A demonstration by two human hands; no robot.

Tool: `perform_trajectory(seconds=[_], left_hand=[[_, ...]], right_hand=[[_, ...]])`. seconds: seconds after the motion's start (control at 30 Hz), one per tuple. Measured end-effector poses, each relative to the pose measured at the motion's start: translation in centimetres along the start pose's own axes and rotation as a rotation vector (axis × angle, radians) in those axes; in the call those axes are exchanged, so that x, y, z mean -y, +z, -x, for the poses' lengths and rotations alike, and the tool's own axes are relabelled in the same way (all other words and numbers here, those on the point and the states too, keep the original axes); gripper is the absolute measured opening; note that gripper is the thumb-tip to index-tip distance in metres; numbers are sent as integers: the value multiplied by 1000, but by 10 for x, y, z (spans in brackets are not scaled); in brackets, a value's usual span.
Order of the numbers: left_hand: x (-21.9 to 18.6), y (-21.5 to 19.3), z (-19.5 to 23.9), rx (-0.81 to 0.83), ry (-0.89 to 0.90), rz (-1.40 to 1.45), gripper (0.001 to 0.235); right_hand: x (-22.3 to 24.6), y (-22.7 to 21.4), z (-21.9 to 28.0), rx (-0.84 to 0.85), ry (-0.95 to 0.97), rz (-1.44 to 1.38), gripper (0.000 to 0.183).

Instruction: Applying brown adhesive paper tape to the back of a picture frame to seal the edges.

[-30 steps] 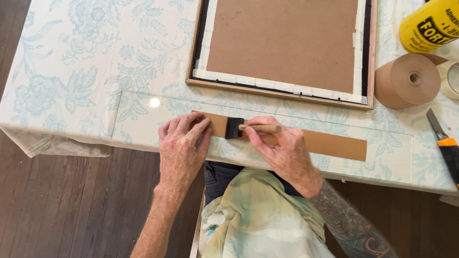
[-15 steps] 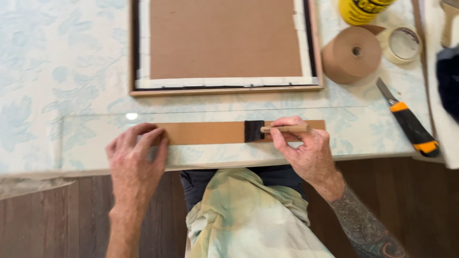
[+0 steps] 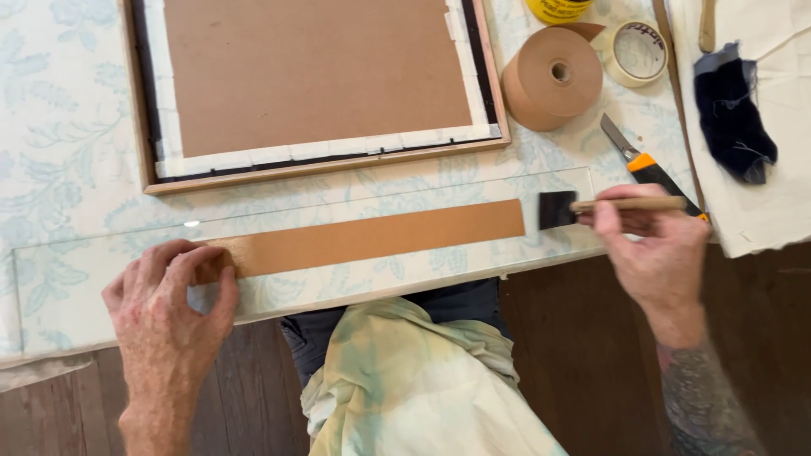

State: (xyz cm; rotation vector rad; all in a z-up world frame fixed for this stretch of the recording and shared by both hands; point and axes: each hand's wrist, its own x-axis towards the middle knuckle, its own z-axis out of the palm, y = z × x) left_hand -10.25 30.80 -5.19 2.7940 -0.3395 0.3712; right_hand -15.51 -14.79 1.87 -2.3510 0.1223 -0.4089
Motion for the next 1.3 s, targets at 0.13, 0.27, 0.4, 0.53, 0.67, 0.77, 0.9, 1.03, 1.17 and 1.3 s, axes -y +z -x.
perform_trajectory(seconds=[0.13,0.27,0.4,0.53,0.67,0.77,0.9,1.03,1.17,1.3], left_hand=[[2,-2,-6,70,-15,38,25],[4,-1,-5,71,-4,2,28],[-3,-7,-7,32,0,43,20],[-2,-6,-6,62,-17,30,24],[0,-6,-6,66,-19,49,22],[1,-6,-8,116,-7,12,31],[-3,-9,-7,85,-6,12,26],[-2,-9,-8,85,-5,-3,25],[5,-6,-8,174,-18,-37,32],[17,9,-3,160,-41,-120,37]], right_hand=[[33,21,0,-88,20,-76,8],[77,106,-1,145,-81,-246,15],[113,186,-5,306,-389,-446,17],[108,181,-6,329,-476,-346,19],[60,111,1,339,-156,-414,19],[22,59,6,186,15,-234,12],[4,15,6,14,119,-122,6],[16,28,0,-52,75,-145,7],[34,82,-7,174,41,-368,14],[2,62,-3,180,60,-327,13]])
